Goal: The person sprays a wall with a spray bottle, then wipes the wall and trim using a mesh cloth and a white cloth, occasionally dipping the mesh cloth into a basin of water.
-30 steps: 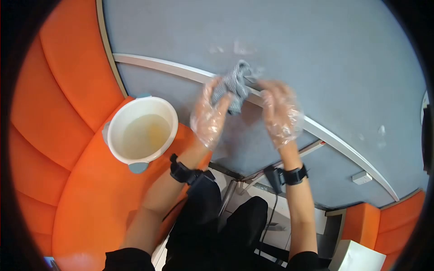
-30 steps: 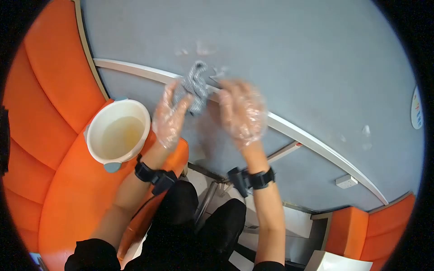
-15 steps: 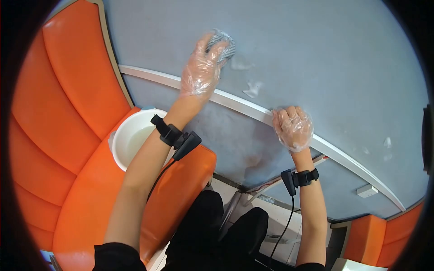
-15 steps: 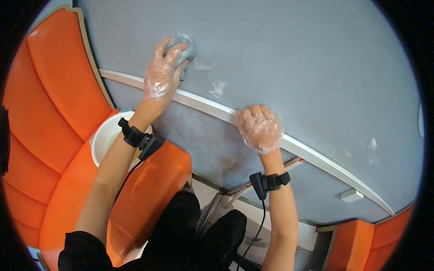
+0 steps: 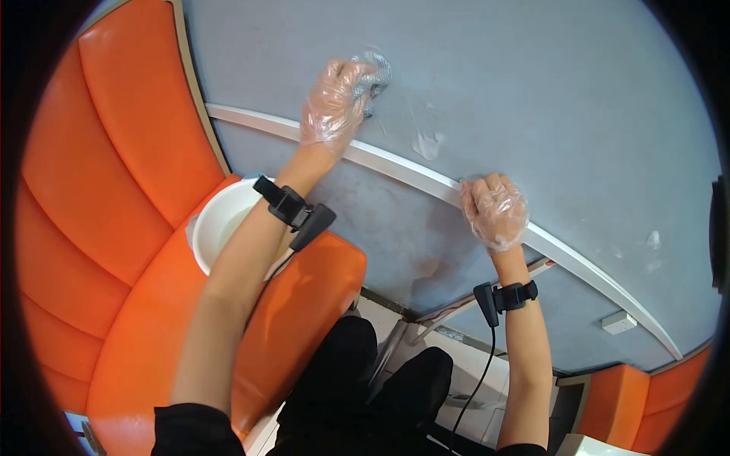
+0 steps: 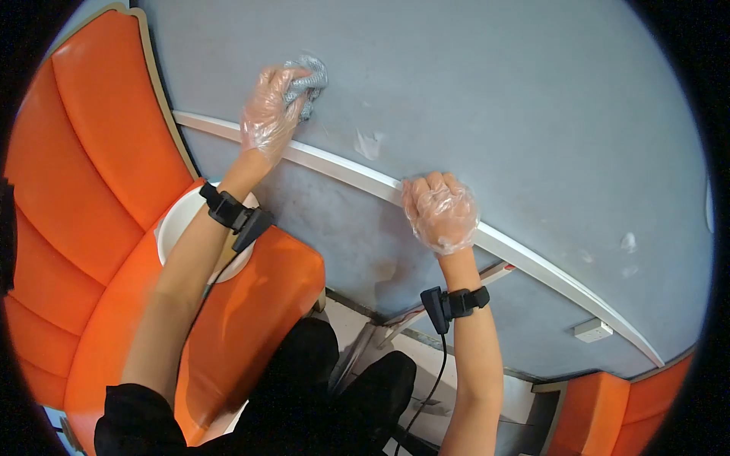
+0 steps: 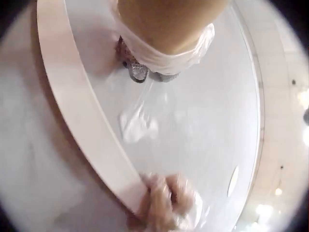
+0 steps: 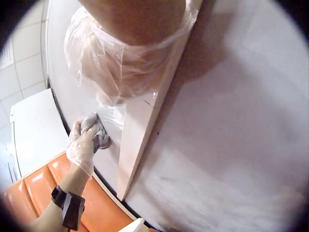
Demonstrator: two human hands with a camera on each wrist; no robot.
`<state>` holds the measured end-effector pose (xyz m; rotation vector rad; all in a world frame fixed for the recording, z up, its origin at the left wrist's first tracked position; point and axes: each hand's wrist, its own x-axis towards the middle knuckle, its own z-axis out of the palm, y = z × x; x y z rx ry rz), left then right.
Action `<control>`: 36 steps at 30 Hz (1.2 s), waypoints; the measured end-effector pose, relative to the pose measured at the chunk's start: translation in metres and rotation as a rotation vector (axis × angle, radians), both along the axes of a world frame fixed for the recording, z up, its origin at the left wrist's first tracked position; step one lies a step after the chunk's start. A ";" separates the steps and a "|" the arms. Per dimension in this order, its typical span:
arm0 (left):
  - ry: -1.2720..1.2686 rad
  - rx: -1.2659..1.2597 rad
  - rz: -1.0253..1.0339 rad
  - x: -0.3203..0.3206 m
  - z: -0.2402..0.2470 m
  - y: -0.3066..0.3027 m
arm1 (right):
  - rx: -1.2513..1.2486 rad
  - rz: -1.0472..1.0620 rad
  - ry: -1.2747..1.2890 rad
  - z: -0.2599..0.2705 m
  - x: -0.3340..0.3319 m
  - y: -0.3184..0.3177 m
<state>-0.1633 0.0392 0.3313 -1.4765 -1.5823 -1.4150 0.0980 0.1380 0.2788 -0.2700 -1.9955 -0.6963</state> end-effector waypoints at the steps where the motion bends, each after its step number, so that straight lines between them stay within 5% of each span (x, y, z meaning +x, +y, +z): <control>1: 0.086 0.091 0.072 0.002 -0.005 0.008 | -0.002 -0.010 0.002 0.000 0.000 -0.001; 5: 0.212 0.038 -0.052 0.047 -0.034 0.024 | -0.017 0.007 0.013 -0.001 -0.001 0.001; 8: 0.680 -0.120 -0.106 0.052 -0.038 0.021 | 0.012 0.031 0.037 -0.002 -0.003 0.002; 12: 0.641 -0.013 0.030 0.018 -0.006 0.022 | -0.020 0.014 0.022 -0.001 0.000 -0.001; 14: 0.209 -0.042 0.013 0.021 0.014 0.012 | -0.027 0.004 0.031 -0.002 -0.001 -0.002; 20: 0.626 0.013 -0.046 0.050 -0.036 0.027 | 0.022 0.048 0.036 -0.001 0.001 0.000; 25: 0.898 -0.369 -0.064 0.002 -0.044 0.009 | 0.028 -0.022 -0.034 0.009 0.005 -0.012; 28: 0.573 -0.428 0.153 -0.023 -0.035 -0.016 | 0.057 -0.155 -0.020 0.012 0.010 -0.008; 31: 0.313 -0.534 0.162 0.000 -0.030 -0.020 | 0.005 -0.230 -0.081 0.009 0.008 -0.005; 33: 0.715 -0.389 0.046 0.008 -0.055 0.008 | -0.017 -0.251 -0.079 0.008 0.005 -0.005; 36: 0.889 -0.264 -0.032 0.057 -0.048 0.024 | -0.026 -0.274 -0.101 0.005 0.006 -0.002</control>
